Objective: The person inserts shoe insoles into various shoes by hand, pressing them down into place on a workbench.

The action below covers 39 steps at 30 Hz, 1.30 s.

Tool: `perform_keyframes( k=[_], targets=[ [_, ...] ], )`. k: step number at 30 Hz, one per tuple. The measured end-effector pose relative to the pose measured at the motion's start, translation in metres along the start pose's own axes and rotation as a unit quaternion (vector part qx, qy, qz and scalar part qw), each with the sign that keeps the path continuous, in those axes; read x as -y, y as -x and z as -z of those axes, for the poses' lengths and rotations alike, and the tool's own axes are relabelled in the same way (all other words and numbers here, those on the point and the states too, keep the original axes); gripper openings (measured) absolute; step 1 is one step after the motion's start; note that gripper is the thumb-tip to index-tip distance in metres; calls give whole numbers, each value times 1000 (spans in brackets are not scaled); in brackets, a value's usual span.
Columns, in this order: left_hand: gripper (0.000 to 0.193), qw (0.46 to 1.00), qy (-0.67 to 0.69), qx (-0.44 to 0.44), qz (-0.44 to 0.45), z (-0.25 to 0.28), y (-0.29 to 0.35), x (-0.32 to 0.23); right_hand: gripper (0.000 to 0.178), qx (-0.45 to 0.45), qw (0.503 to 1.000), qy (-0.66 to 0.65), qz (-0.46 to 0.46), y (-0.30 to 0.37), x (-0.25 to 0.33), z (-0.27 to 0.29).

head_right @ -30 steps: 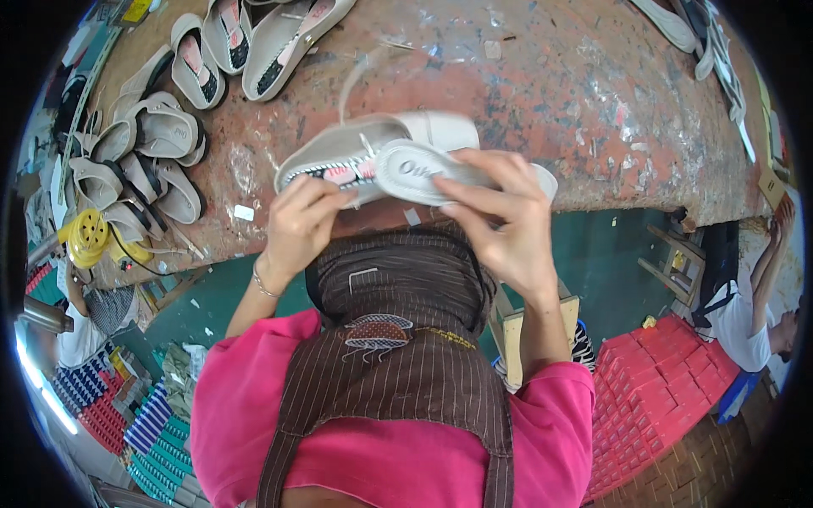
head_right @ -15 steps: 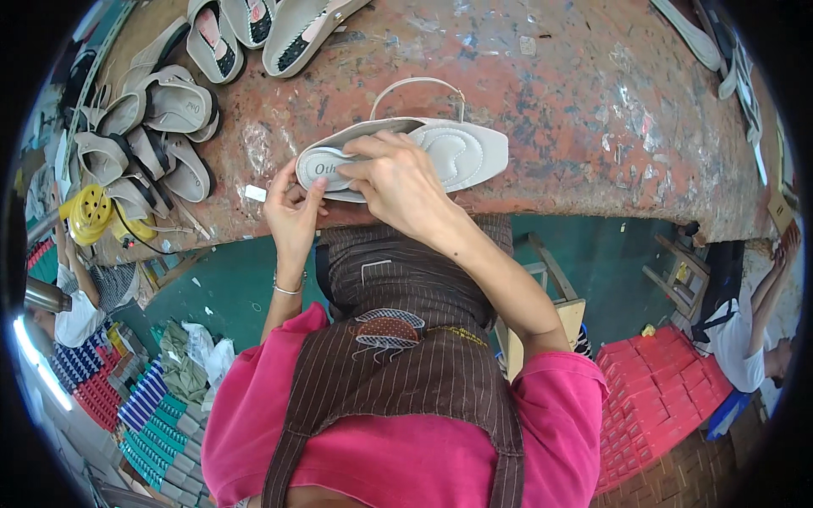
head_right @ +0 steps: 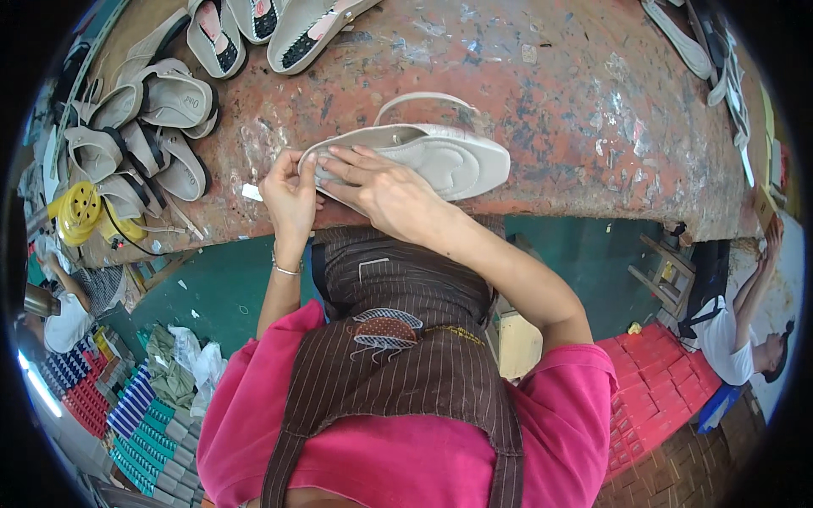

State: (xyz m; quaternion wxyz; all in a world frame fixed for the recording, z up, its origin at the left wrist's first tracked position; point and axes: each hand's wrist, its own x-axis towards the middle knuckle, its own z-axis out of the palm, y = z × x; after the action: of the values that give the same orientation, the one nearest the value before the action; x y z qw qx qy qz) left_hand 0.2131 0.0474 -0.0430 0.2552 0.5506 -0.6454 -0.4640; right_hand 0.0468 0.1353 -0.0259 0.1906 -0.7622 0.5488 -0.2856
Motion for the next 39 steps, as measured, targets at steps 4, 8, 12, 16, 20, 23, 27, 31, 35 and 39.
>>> perform_keyframes(
  k=[4, 8, 12, 16, 20, 23, 27, 31, 35, 39],
  targets=[
    [17, 997, -62, 8, -40, 1, -2, 4, 35, 24, 995, 72, -67, 11, 6, 4],
    [21, 994, -98, 20, -52, 5, -3, 0, 32, 43, 978, 169, -118, 33, 15, 20],
    [22, 993, -93, 58, -45, 4, 14, -11, 33, -25, 968, 172, -182, 30, 2, 40],
    [21, 972, -182, 109, -102, -14, 59, -25, 37, -316, 885, 207, -272, -5, -31, 59],
    [28, 932, -242, 71, -261, -39, 92, -37, 50, -260, 897, -170, -314, 2, -31, 77],
    [19, 905, -191, 54, -377, -57, 101, -39, 56, -157, 957, -33, -241, 40, 8, 62],
    [59, 871, -316, 188, -327, -70, 102, -29, 48, -163, 951, 101, -243, 59, 38, 21],
    [52, 852, -342, 228, -325, -70, 102, -17, 49, -177, 938, 225, -196, 17, -1, 20],
    [47, 878, -305, 191, -314, -74, 102, -16, 59, -69, 943, 180, -270, -7, -10, 36],
    [57, 891, -262, 209, -306, -73, 101, -17, 62, -14, 917, 292, -272, 4, 7, 24]
  ],
)
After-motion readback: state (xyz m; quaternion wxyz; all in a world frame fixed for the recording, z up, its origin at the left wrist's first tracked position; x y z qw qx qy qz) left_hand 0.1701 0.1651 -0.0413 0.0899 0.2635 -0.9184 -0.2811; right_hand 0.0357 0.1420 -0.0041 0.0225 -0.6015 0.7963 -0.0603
